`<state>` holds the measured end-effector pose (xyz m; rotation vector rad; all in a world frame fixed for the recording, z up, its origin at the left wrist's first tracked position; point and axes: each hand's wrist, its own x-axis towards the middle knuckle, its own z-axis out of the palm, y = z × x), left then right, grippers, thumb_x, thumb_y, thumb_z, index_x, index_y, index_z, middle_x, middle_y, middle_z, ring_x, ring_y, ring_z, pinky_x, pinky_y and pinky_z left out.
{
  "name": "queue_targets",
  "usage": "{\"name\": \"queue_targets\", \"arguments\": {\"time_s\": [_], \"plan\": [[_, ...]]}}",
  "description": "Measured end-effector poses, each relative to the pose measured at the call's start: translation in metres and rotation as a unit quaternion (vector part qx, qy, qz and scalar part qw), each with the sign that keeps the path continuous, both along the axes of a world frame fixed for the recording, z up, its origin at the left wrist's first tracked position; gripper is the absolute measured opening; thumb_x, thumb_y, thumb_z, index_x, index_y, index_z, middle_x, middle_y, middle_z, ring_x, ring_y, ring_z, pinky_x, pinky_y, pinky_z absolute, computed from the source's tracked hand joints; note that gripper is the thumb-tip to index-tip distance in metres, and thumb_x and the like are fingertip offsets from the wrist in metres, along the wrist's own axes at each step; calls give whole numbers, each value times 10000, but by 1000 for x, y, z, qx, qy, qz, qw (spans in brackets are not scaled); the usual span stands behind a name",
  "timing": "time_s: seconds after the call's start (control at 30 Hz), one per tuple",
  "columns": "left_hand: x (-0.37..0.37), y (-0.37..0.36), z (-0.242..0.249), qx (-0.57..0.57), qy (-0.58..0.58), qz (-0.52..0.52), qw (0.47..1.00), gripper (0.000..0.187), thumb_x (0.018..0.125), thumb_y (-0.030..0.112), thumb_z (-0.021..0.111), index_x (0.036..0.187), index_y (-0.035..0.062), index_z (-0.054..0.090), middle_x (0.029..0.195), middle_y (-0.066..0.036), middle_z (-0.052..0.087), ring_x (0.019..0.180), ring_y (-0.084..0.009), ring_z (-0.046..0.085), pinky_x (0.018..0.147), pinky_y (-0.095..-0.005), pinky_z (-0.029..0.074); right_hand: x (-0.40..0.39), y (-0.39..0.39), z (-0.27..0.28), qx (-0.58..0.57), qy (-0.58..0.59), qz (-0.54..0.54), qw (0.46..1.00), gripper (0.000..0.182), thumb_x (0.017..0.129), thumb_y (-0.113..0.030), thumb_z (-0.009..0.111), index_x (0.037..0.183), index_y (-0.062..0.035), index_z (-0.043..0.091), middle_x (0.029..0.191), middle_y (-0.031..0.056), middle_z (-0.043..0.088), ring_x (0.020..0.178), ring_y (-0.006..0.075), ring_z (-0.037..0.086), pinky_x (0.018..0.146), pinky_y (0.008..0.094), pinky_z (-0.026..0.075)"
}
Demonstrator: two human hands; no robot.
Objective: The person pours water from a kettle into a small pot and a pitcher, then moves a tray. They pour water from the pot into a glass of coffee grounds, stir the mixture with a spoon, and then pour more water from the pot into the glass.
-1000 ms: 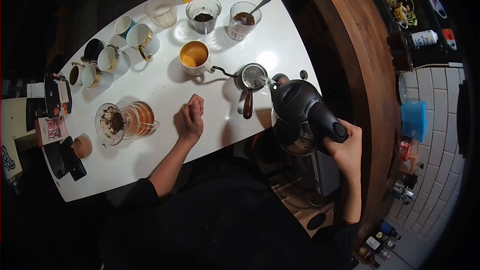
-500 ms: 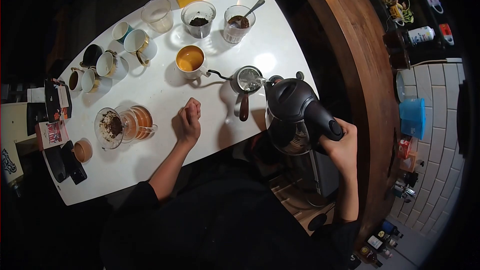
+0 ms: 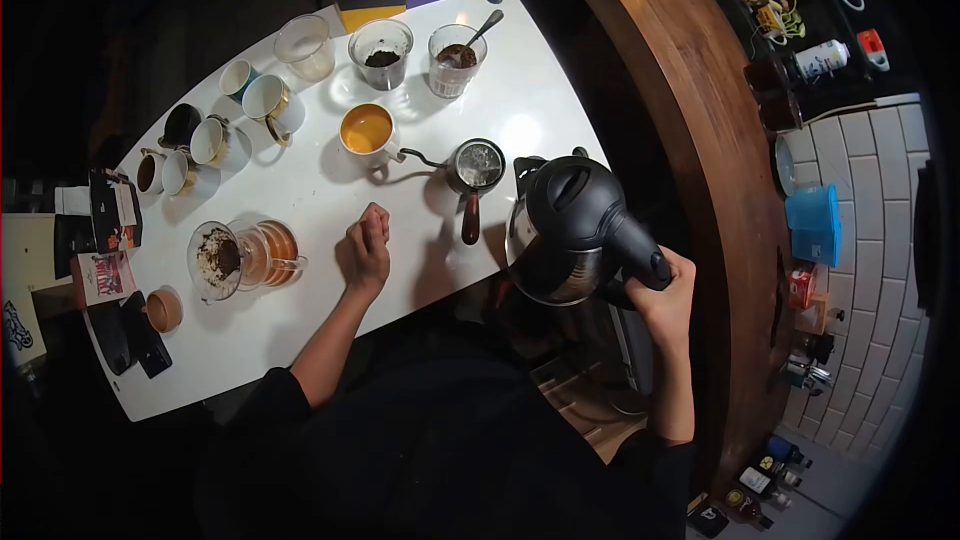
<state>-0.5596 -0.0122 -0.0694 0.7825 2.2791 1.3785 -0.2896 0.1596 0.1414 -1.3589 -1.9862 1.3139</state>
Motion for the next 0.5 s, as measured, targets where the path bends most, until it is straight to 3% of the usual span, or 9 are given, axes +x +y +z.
{"name": "queue_targets", "arguments": {"time_s": [0.13, 0.3, 0.37, 0.5], "plan": [[-1, 0, -3, 9, -4, -14, 1000, 473, 1014, 416, 245, 715, 80, 389, 522, 2, 347, 469, -109, 343, 473, -294, 260, 10, -11, -3, 17, 32, -42, 998, 88, 645, -4, 579, 723, 36, 585, 635, -48, 510, 617, 21, 452, 554, 207, 353], [1, -1, -12, 119, -79, -79, 987, 470, 1027, 400, 249, 708, 69, 346, 614, 21, 304, 530, -75, 270, 490, -258, 220, 34, -35, -20, 42, 45, -132, 989, 84, 634, -22, 579, 697, 30, 559, 617, -51, 481, 601, 24, 430, 542, 212, 343], [8, 4, -6, 152, -70, -99, 981, 486, 1028, 399, 260, 696, 55, 345, 605, 12, 301, 529, -83, 266, 487, -267, 216, 47, -49, -24, 111, 16, -160, 981, 91, 625, -24, 581, 687, 32, 546, 600, -49, 463, 582, 27, 408, 529, 218, 336], [38, 16, 27, 229, -91, -185, 951, 557, 1009, 474, 277, 672, 35, 338, 596, -1, 296, 529, -93, 253, 487, -277, 199, 78, -92, -15, 93, 73, -224, 967, 105, 618, -22, 590, 701, 37, 564, 597, -46, 465, 581, 24, 416, 530, 206, 331]]}}
